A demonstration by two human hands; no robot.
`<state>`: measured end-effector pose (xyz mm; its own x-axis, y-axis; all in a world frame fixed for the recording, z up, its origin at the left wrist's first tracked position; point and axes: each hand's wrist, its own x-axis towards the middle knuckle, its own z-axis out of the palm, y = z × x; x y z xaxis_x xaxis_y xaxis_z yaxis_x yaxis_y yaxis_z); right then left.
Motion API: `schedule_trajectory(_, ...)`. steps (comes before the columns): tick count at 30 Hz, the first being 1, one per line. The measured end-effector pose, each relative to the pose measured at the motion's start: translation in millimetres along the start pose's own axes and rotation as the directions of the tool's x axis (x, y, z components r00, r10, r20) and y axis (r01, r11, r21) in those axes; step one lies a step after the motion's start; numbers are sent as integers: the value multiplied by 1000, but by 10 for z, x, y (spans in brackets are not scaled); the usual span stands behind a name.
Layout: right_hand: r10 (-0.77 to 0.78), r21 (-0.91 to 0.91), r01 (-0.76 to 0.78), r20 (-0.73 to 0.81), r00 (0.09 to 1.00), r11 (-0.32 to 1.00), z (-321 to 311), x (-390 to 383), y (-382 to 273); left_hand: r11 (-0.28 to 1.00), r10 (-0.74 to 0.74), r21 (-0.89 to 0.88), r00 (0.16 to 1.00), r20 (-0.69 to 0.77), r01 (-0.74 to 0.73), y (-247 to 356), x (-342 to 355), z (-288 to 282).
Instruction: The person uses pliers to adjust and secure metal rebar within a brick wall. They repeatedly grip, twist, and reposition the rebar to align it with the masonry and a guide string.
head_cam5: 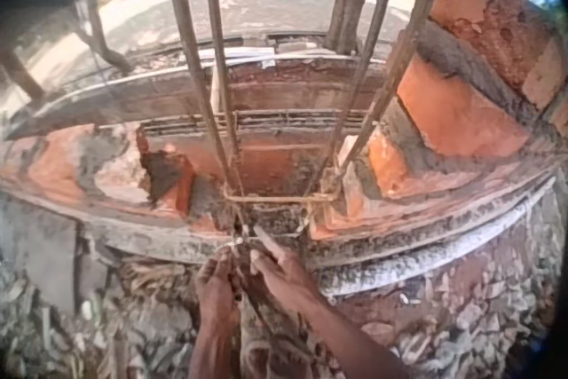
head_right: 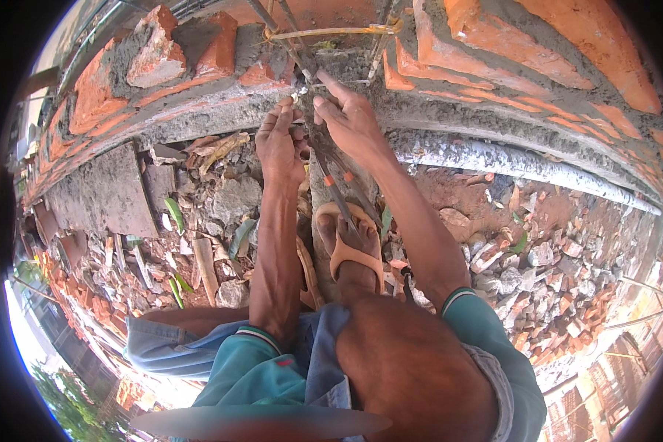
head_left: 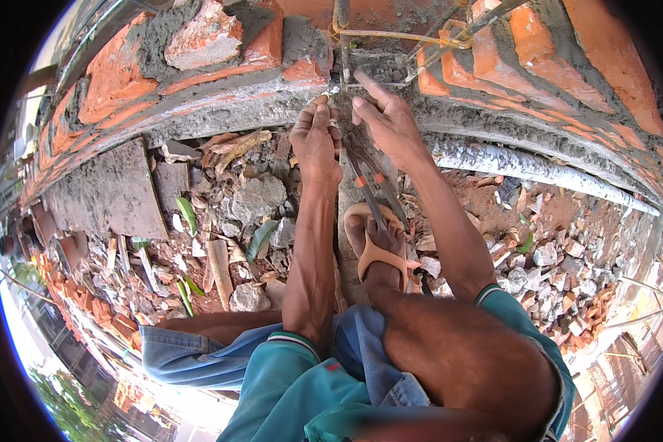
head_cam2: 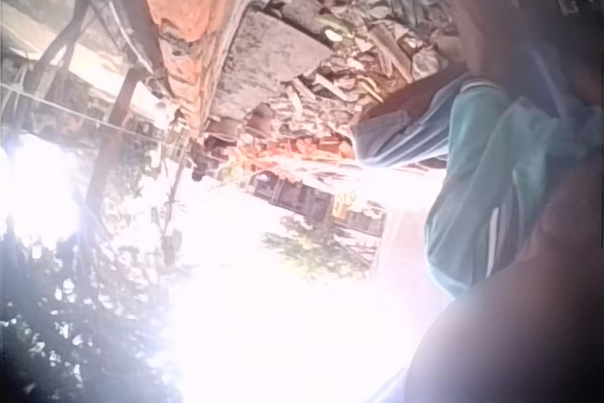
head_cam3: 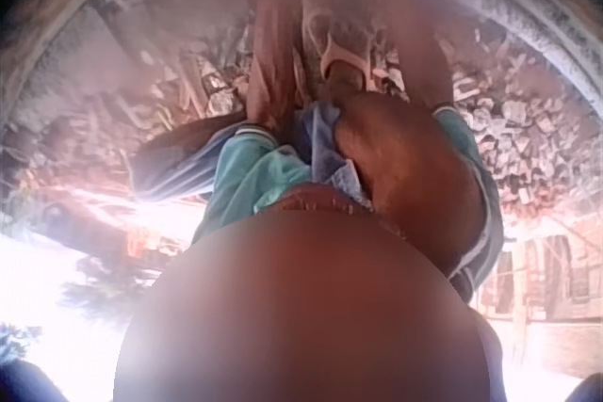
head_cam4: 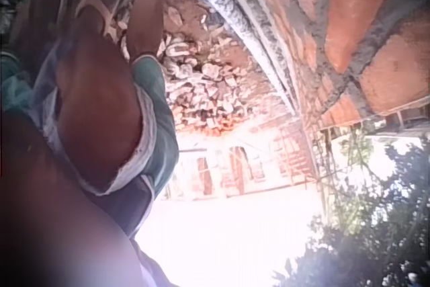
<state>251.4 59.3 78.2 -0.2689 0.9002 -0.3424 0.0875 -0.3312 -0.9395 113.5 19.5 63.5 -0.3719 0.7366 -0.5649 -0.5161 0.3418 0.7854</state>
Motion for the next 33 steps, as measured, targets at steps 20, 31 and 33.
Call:
schedule_trajectory(20,-56,-389,107,140,989,915,-58,282,44,973,228,-21,973,-42,-229,-230,186,322)
schedule_trajectory(31,139,-709,-87,17,990,700,-104,-858,158,988,150,-7,984,-94,-151,-169,230,412)
schedule_trajectory(33,61,-822,22,69,996,569,-25,-1151,200,990,115,-67,990,-81,-121,-158,238,418)
